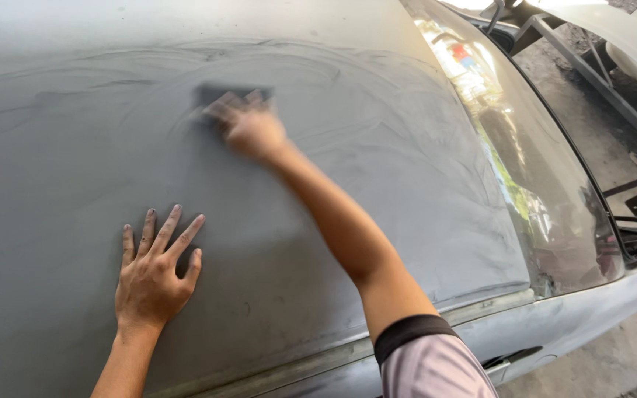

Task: The person uses a sanding block to sand the surface of a car hood. They move the block in circular and back-and-forth motions across the hood, covering multiple areas. The person occasionally pauses to reposition their hands or adjust the sanding block.

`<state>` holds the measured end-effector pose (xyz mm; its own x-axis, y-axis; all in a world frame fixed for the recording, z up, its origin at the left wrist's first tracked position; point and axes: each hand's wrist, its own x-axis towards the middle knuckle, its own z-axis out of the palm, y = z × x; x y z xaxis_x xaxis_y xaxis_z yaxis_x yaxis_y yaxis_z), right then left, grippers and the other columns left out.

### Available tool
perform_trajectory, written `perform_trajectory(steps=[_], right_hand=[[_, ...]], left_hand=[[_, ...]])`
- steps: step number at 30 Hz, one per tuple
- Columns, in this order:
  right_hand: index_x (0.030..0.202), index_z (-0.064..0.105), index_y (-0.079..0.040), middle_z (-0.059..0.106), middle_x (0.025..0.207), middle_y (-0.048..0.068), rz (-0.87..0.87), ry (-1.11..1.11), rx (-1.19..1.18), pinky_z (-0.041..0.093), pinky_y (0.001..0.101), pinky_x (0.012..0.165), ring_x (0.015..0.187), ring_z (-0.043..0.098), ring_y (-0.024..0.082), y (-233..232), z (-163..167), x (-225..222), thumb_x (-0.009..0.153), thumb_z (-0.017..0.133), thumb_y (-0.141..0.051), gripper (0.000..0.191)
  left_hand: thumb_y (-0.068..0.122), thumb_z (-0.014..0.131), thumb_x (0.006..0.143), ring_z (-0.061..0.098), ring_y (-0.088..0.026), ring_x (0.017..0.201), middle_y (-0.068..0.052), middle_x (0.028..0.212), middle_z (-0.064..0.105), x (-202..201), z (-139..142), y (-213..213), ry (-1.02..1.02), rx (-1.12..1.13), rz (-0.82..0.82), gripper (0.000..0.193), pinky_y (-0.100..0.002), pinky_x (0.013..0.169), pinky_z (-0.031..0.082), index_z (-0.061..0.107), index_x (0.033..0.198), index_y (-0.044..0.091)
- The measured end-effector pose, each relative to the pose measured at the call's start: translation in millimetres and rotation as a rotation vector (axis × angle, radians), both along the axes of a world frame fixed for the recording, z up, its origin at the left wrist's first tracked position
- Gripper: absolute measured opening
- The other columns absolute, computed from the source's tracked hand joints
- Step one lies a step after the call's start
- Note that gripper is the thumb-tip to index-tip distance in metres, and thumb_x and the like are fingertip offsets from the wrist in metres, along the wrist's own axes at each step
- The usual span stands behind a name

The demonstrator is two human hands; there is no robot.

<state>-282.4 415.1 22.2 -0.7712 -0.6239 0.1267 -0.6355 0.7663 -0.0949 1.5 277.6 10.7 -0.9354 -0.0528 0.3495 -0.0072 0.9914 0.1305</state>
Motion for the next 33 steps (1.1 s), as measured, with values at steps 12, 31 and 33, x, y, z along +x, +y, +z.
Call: perform_trajectory(steps=[12, 31, 33], right_hand=[[0.155, 0.035, -0.035, 0.031, 0.165, 0.002, 0.229, -0.113, 0.014, 0.006, 0.0660, 0.121, 0.152, 0.018, 0.048, 79.4, -22.4, 109.8, 0.107, 0.038, -0.044, 0.049], [0.155, 0.036, -0.033, 0.032, 0.164, 0.003, 0.248, 0.015, -0.040, 0.013, 0.0704, 0.118, 0.148, 0.024, 0.051, 62.5, -12.5, 112.7, 0.103, 0.047, -0.044, 0.054], [0.155, 0.039, -0.037, 0.035, 0.166, 0.000, 0.106, 0.040, -0.080, 0.014, 0.0682, 0.123, 0.152, 0.028, 0.045, 53.8, 6.7, 72.2, 0.105, 0.045, -0.043, 0.050]], left_hand=[[0.043, 0.050, 0.095, 0.031, -0.031, 0.153, -0.001, 0.161, 0.043, 1.3, 1.2, 2.6, 0.008, 0.002, -0.036, 0.056, -0.054, 0.127, 0.016, 0.049, 0.151, 0.040], [0.041, 0.050, 0.097, 0.033, -0.032, 0.153, -0.001, 0.162, 0.043, 4.7, 4.2, 6.3, 0.004, 0.033, -0.030, 0.055, -0.055, 0.128, 0.017, 0.048, 0.152, 0.041], [0.042, 0.050, 0.096, 0.034, -0.031, 0.153, 0.000, 0.162, 0.044, 4.3, 2.8, 6.8, 0.001, 0.032, -0.011, 0.054, -0.055, 0.129, 0.017, 0.049, 0.150, 0.043]])
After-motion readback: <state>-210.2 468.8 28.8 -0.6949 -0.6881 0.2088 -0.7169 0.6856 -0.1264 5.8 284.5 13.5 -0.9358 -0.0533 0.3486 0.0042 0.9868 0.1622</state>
